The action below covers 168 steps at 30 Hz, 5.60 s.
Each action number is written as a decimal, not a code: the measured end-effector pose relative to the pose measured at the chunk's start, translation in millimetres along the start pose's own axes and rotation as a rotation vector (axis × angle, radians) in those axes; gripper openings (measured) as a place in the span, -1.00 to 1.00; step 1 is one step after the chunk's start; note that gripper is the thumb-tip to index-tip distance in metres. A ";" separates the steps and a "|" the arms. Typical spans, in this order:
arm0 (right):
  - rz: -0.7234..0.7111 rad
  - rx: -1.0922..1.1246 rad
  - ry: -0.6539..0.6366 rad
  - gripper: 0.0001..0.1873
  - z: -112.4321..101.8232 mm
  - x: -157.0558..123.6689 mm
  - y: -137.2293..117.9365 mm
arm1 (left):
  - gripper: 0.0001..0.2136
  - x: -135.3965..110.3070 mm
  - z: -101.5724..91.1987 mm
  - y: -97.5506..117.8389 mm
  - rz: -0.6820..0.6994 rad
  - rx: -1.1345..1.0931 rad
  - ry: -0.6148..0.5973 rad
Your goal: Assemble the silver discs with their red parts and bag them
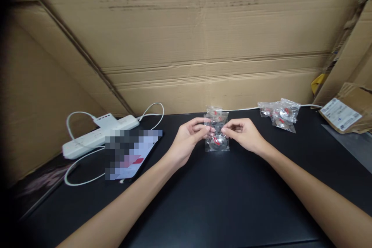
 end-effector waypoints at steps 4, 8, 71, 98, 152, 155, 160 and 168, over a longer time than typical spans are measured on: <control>-0.012 0.035 0.110 -0.80 -10.3 -0.8 -0.3 | -0.78 0.1 -0.6 3.3 0.012 0.030 0.011; -0.038 0.084 0.167 -0.78 -14.1 -1.2 -0.2 | -0.82 0.3 2.7 4.5 0.031 0.111 -0.003; -0.051 -0.021 0.034 -0.74 2.8 -1.2 1.2 | -0.84 -0.9 12.4 8.8 0.096 0.372 -0.129; 0.064 0.048 -0.084 -0.78 6.2 0.5 2.6 | -0.82 -2.1 15.6 12.6 0.023 0.497 -0.279; 0.155 -1.188 0.745 -0.71 -225.2 -36.0 27.6 | -0.82 9.3 -11.9 -6.3 -0.067 0.386 -0.036; 0.112 -1.269 0.812 -0.66 -227.2 -39.1 20.6 | -0.83 8.7 -14.3 0.8 0.000 0.549 -0.004; -0.030 -1.297 0.793 -0.71 -201.8 -28.8 3.7 | -0.82 -1.9 -5.6 21.2 0.237 1.008 0.074; -0.274 -1.084 0.041 -0.47 -27.3 0.4 5.2 | -0.44 -6.4 8.5 -9.0 0.248 1.298 -0.022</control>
Point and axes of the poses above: each hand's wrist, its own x-axis towards the middle knuckle, its own z-axis out of the palm, y = z × x, the point moved 10 cm from there along x, towards the middle knuckle, and after that the axes turned 5 degrees about -z, right-handed, at the moved point
